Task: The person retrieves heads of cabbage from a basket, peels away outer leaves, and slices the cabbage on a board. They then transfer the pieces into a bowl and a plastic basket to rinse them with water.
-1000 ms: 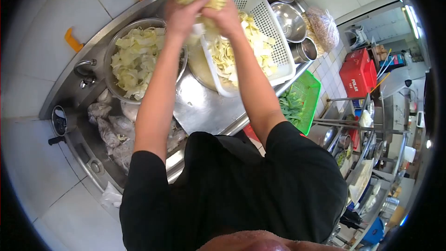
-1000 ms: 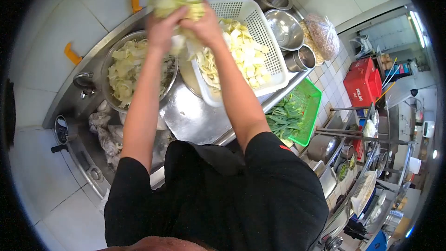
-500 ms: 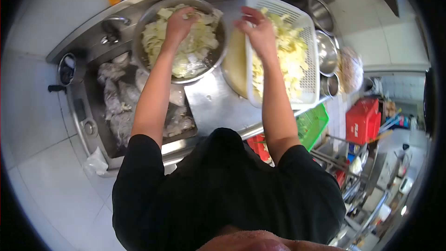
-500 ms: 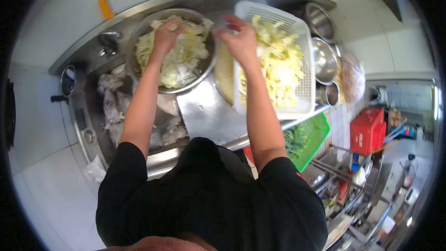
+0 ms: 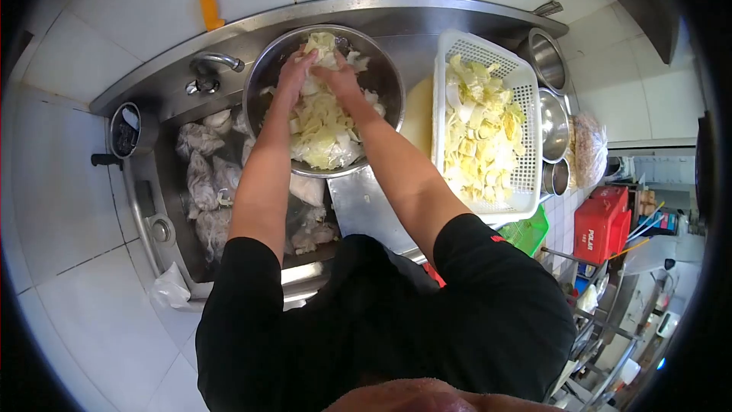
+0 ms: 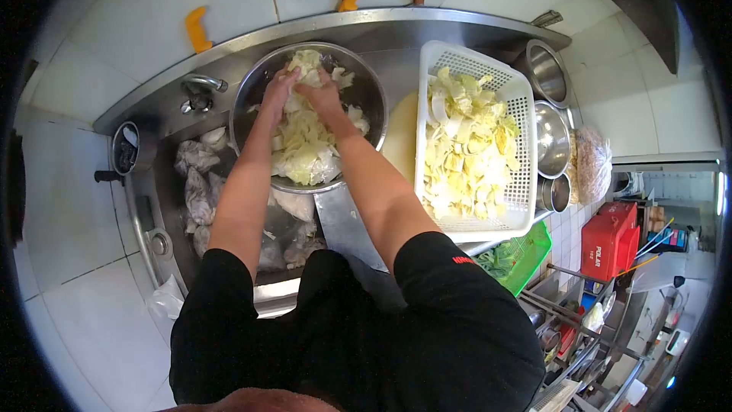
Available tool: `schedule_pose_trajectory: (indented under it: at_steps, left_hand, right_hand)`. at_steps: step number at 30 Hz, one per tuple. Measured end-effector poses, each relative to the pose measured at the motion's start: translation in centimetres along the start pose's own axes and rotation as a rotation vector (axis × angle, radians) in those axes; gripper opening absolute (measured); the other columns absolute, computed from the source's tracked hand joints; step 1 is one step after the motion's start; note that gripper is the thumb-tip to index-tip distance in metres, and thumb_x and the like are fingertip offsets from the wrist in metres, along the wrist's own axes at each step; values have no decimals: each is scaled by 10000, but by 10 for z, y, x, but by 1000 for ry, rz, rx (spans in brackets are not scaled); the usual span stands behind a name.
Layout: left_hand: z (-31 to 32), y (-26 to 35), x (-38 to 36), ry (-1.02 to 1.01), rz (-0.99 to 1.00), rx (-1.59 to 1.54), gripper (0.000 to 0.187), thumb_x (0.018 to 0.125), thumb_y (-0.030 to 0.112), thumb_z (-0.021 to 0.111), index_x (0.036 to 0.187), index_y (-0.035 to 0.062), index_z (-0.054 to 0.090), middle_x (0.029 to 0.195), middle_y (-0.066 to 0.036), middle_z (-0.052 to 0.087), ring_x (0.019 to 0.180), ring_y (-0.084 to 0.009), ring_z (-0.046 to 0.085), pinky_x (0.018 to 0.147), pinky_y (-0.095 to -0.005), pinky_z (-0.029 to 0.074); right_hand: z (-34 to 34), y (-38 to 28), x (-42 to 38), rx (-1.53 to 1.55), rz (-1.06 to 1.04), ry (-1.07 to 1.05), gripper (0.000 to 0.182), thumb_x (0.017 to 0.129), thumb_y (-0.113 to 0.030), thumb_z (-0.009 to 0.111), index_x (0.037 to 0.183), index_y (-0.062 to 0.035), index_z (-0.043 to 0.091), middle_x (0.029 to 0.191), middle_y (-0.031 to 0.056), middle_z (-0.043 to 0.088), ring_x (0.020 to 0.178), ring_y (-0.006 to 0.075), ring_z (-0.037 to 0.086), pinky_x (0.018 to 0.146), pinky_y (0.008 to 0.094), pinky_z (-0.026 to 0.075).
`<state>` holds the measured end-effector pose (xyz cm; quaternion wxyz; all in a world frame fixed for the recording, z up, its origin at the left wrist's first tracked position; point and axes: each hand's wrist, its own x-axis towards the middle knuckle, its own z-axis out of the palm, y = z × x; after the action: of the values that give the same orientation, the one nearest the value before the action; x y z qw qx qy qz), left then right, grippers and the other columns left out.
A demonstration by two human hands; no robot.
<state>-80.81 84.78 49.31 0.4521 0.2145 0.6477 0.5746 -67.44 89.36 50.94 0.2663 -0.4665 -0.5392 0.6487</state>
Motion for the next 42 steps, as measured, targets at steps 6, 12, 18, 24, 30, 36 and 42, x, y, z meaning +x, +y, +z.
schedule_pose_trajectory:
  at_steps: [6, 12, 18, 24, 30, 36, 42]
  left_hand:
    - [7, 3, -37, 114, 130, -375, 460, 791, 174, 820, 1185, 9, 647, 1040, -81, 694, 878, -165, 653, 786, -301, 507]
    - [33, 84, -96, 104, 406, -413, 374, 871, 104, 731, 1199, -52, 639, 1087, -116, 691, 916, -176, 665, 806, -297, 526]
    - [130, 156, -147, -66, 571, -417, 427, 831, 104, 782, 1193, -66, 634, 1077, -124, 692, 907, -175, 667, 806, -275, 529]
    - [258, 111, -190, -458, 472, -238, 456, 788, 155, 816, 1181, -14, 656, 1100, -95, 702, 948, -145, 654, 872, -274, 518]
    - [303, 32, -198, -577, 492, 208, 526, 774, 229, 805, 1237, 28, 657, 1051, -125, 723, 910, -181, 679, 833, -308, 531]
    - [310, 43, -218, -475, 481, 367, 550, 763, 359, 820, 1169, 10, 692, 1046, -172, 720, 956, -211, 685, 862, -313, 520]
    - [266, 46, -222, -602, 734, 708, 556, 771, 371, 796, 1223, 70, 679, 1190, -188, 673, 1123, -292, 641, 965, -371, 494]
  right_hand:
    - [30, 22, -13, 89, -173, 177, 723, 682, -151, 810, 1324, 44, 540, 1220, 192, 621, 1075, 241, 611, 912, 351, 498]
    - [26, -39, -49, 71, -585, 344, 626, 666, -55, 783, 1246, 44, 570, 1124, 144, 641, 973, 202, 633, 849, 303, 521]
    - [-68, -132, -114, 330, -548, 381, 632, 654, -121, 812, 1230, 20, 593, 1191, 163, 599, 1092, 275, 602, 951, 340, 481]
    - [-228, -107, -186, 500, -500, 371, 760, 699, -24, 812, 1373, 26, 465, 1171, 145, 635, 988, 197, 650, 858, 317, 557]
    - [-338, -53, -239, -289, -251, 568, 622, 717, -144, 851, 1246, 45, 584, 1053, 141, 704, 937, 192, 675, 815, 308, 547]
    - [-357, -74, -272, -270, -211, 684, 459, 829, -263, 775, 1141, 55, 666, 961, 121, 730, 861, 142, 658, 800, 307, 521]
    - [-352, -66, -271, -1033, -47, 254, 642, 712, -231, 830, 1290, -30, 635, 1194, 211, 682, 1098, 316, 658, 956, 378, 490]
